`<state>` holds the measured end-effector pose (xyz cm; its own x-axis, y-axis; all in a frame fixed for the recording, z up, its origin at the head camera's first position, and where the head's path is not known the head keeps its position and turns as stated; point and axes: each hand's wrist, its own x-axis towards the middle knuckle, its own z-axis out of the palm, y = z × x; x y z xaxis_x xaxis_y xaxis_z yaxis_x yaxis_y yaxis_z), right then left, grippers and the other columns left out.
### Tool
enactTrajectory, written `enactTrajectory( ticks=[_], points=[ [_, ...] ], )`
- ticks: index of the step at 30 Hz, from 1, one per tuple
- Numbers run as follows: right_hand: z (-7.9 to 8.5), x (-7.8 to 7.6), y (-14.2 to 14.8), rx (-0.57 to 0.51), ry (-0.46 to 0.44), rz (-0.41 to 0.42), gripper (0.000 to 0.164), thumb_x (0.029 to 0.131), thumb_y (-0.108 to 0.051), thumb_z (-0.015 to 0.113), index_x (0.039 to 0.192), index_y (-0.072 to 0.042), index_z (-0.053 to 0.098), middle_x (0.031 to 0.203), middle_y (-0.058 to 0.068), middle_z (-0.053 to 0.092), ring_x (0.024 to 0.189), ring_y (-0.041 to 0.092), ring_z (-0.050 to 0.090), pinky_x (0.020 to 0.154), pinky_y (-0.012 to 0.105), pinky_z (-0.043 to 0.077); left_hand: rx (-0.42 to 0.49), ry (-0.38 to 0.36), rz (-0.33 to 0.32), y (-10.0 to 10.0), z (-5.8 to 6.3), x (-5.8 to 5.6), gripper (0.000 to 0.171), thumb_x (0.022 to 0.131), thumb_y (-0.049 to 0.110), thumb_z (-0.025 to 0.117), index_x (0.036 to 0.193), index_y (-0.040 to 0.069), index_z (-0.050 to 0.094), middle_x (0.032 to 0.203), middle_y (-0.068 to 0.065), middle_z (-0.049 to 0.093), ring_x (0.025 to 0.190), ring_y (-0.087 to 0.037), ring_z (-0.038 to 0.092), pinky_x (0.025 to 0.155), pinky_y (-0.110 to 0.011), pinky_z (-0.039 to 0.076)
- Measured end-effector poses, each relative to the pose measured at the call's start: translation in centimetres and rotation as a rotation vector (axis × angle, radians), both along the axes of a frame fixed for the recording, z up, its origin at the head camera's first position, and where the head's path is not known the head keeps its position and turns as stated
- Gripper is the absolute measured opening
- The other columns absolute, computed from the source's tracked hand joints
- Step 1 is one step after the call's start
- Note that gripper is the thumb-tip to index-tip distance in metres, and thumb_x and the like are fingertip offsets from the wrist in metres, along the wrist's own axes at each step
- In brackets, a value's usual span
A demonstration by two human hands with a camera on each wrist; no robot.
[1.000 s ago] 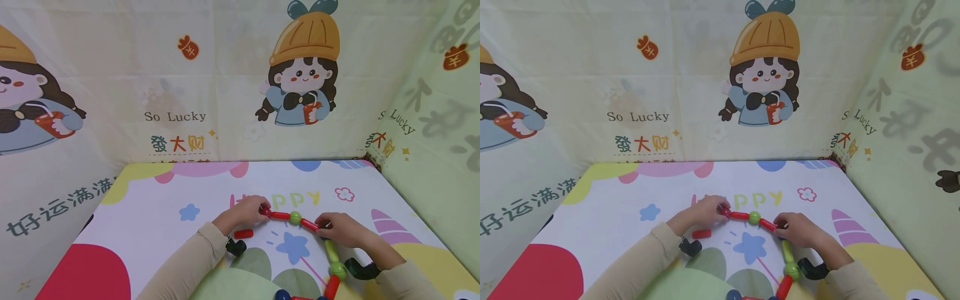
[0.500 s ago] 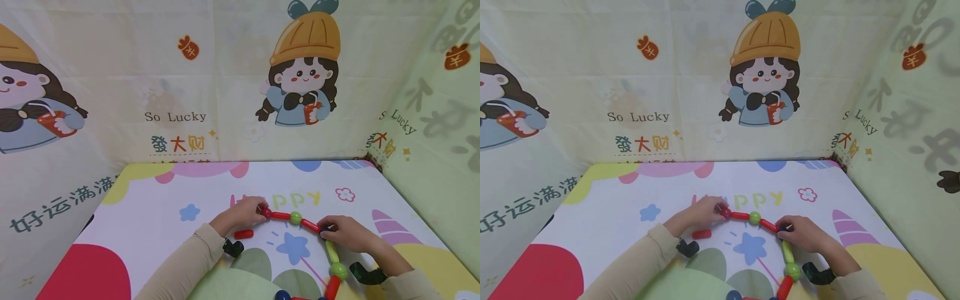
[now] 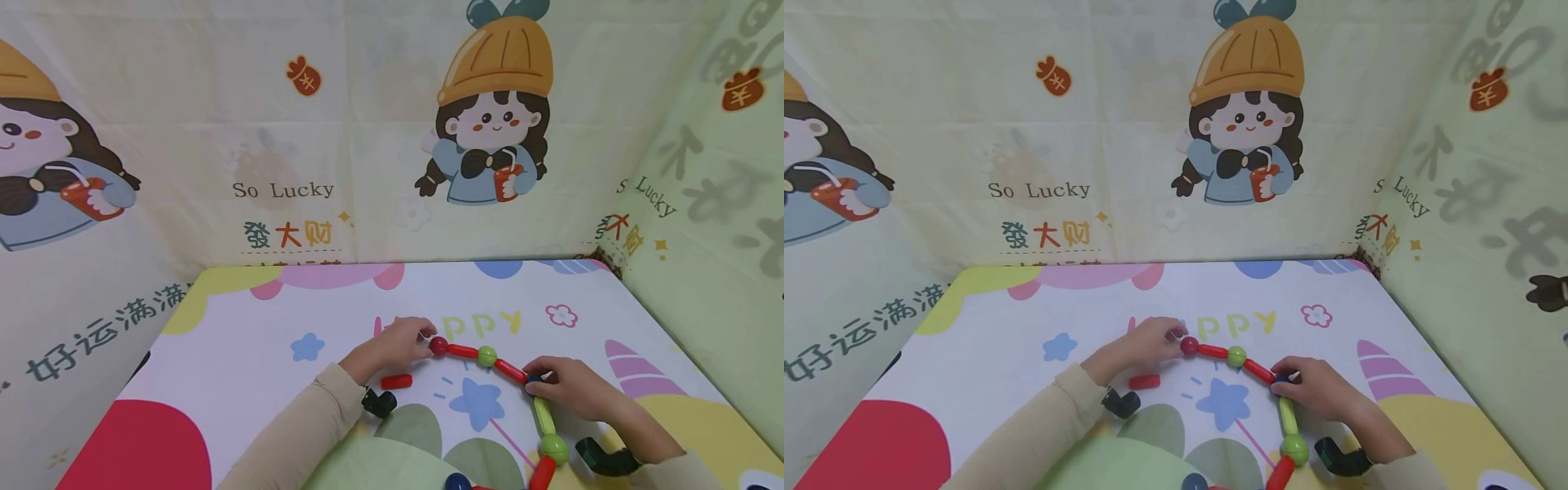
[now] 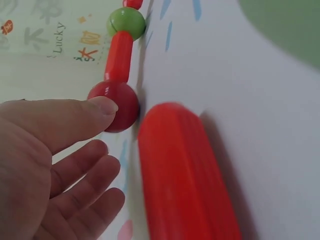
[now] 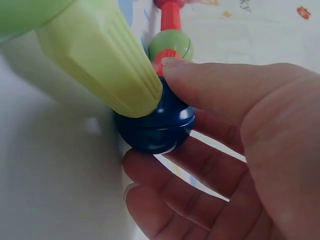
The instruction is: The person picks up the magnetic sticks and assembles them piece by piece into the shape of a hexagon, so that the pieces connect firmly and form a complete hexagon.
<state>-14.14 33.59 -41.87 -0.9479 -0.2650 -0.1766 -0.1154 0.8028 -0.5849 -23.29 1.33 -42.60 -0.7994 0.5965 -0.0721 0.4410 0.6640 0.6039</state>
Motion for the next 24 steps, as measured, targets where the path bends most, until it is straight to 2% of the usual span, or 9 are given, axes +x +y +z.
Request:
enactTrajectory(
  ticks=[5,11,16,19,24],
  points=[
    [0.1,0.1,-0.2,0.005,0.013,-0.003,0.032,0.089,-0.023,0.076,0.115,-0.006,0.069,0.106,0.004,0.067,0.088,0.019,0.062,0.077,0.036,0.055,-0.038,0.025,-0.001,-1.4,0.2,0.2,0.034,0.091,0.017,0.074,0.122,0.009,0.065,0.108,0.001,0.064,0.099,-0.014,0.058,0.088,-0.028,0.051],
    [0.1,0.2,-0.3,0.006,0.006,-0.020,0.032,0.089,-0.023,0.076,0.115,-0.006,0.069,0.106,0.004,0.067,0.088,0.020,0.062,0.078,0.039,0.056,-0.094,-0.033,0.026,-3.0,0.6,1.1,0.039,0.086,0.022,0.079,0.121,0.010,0.066,0.105,0.003,0.062,0.097,-0.014,0.057,0.087,-0.031,0.052],
    [-0.1,0.3,-0.2,-0.003,0.013,-0.023,0.031,0.089,-0.022,0.076,0.115,-0.005,0.069,0.106,0.005,0.067,0.089,0.021,0.062,0.079,0.042,0.056,-0.113,-0.028,-0.031,-4.1,0.4,2.2,0.041,0.081,0.025,0.083,0.114,0.008,0.067,0.100,0.004,0.062,0.093,-0.013,0.057,0.088,-0.031,0.050],
    [-0.2,0.3,-0.2,-0.008,0.010,-0.026,0.032,0.089,-0.022,0.076,0.115,-0.005,0.069,0.107,0.006,0.067,0.089,0.022,0.062,0.080,0.042,0.056,-0.124,-0.029,-0.051,-4.5,0.1,2.8,0.036,0.079,0.024,0.085,0.106,0.010,0.067,0.091,0.006,0.059,0.086,-0.011,0.055,0.082,-0.028,0.050],
    [-0.4,0.3,-0.1,-0.013,0.012,-0.025,0.032,0.089,-0.021,0.075,0.116,-0.005,0.068,0.107,0.006,0.067,0.089,0.021,0.062,0.079,0.041,0.056,-0.141,-0.041,-0.043,-4.5,-0.3,3.3,0.023,0.080,0.019,0.083,0.092,0.015,0.063,0.079,0.008,0.056,0.075,-0.010,0.053,0.069,-0.025,0.048]
  ],
)
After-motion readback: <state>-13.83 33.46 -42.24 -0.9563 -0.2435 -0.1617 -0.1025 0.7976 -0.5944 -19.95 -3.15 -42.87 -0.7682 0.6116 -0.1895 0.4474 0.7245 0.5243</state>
